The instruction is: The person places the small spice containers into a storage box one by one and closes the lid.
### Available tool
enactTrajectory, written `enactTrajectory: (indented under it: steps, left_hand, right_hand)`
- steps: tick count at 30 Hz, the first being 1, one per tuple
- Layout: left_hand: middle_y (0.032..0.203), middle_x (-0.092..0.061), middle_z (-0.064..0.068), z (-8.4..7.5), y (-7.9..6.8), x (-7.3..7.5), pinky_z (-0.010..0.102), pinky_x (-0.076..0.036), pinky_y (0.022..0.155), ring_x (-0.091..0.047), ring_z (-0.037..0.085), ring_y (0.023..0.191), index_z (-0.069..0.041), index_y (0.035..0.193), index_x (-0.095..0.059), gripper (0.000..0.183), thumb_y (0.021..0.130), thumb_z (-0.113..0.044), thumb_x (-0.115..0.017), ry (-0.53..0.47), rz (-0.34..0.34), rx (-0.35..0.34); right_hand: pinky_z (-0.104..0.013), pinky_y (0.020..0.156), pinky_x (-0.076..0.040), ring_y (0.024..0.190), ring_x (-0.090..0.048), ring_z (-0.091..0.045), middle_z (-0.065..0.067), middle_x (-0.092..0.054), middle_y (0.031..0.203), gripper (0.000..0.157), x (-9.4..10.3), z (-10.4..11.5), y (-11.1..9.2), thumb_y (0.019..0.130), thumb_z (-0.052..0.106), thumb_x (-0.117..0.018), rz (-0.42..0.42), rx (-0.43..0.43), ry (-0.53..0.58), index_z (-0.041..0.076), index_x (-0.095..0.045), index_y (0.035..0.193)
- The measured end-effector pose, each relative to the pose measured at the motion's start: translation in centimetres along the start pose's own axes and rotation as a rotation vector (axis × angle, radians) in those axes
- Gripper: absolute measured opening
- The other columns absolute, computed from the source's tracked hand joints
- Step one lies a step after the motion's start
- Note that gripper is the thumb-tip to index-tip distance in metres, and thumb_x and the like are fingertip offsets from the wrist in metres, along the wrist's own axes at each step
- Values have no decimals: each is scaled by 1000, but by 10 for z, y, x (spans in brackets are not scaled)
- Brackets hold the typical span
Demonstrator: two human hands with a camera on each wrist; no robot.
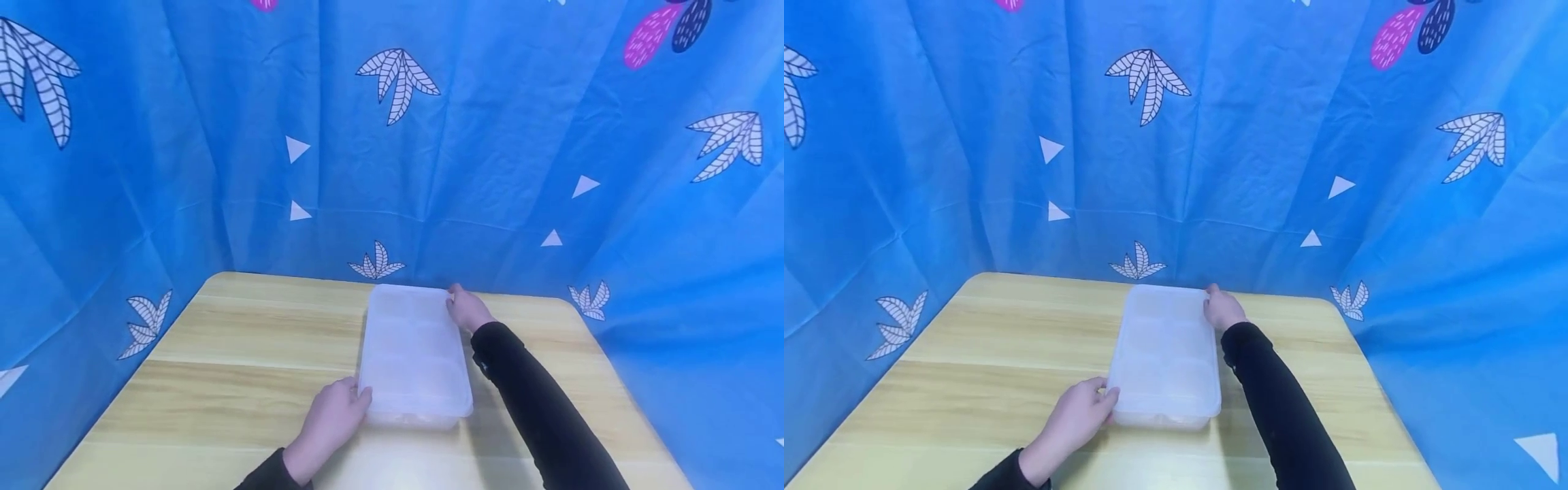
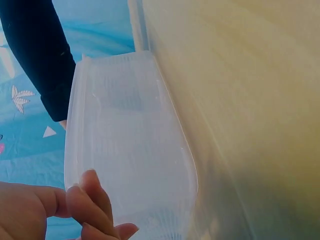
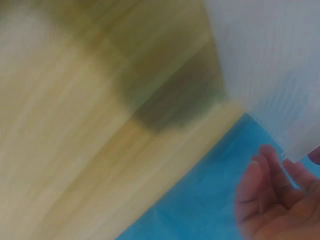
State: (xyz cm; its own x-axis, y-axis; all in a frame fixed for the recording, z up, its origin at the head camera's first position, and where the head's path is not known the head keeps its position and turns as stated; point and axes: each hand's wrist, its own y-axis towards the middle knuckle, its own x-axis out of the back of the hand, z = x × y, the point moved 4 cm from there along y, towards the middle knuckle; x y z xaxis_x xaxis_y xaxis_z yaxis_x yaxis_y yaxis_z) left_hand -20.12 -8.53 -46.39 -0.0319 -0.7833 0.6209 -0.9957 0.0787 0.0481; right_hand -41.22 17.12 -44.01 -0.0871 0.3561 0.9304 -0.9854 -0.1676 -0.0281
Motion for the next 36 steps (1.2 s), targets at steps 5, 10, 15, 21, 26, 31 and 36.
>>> enactTrajectory:
  steps: [5, 10, 15, 21, 26, 31, 36]
  left_hand:
    - [59, -63, -4, 1, 0, -2, 29, -42, 47, -50, 13, 47, -10, 80, -65, 26, 100, -24, -56, -64, 6, 2]
    - [60, -64, -4, 0, 0, -3, 28, -42, 47, -50, 12, 47, -7, 84, -67, 25, 99, -25, -57, -79, 12, 1]
    - [60, -64, -7, 0, 0, 0, 28, -44, 48, -52, 12, 48, 3, 104, -70, 31, 98, -25, -59, -77, 11, -3]
    - [62, -65, -6, 0, 1, 4, 29, -47, 52, -59, 14, 52, 8, 114, -67, 37, 97, -25, -61, -83, 22, 40]
    - [63, -66, -6, 4, 4, 10, 31, -51, 57, -62, 13, 54, 8, 113, -68, 37, 97, -25, -61, -53, 22, 82]
    - [62, -66, -7, 8, 10, 16, 32, -51, 60, -63, 13, 54, 5, 109, -70, 34, 97, -26, -61, -32, -4, 98]
    - [61, -65, -7, 13, 19, 21, 30, -49, 57, -64, 14, 54, 0, 99, -72, 28, 97, -26, -62, -18, -24, 101]
  right_hand:
    - [-52, 107, -42, 127, -53, -42, -26, -57, 135, 37, 4, 5, 3, 106, 15, -43, -7, 43, -45, -3, -48, 139]
    - [-52, 110, -39, 131, -49, -42, -26, -54, 139, 39, 5, 4, 4, 107, 12, -40, 5, 61, -70, -4, -48, 141]
    - [-51, 113, -36, 134, -45, -43, -27, -51, 142, 41, 3, 2, 4, 107, 10, -36, 32, 62, -39, -6, -43, 145]
    - [-51, 113, -36, 133, -45, -44, -31, -50, 141, 42, 5, -2, -1, 105, 6, -36, 41, 117, -37, -12, -42, 143]
    - [-51, 113, -35, 133, -45, -45, -34, -50, 139, 42, 8, -9, -9, 103, 3, -33, 47, 141, -49, -16, -42, 140]
    - [-53, 112, -36, 133, -44, -47, -35, -49, 139, 43, 11, -17, -19, 103, 4, -32, 71, 117, 3, -17, -41, 140]
    - [-55, 108, -40, 128, -48, -48, -35, -53, 132, 41, 15, -28, -31, 102, 6, -34, 68, 91, 66, -18, -44, 134]
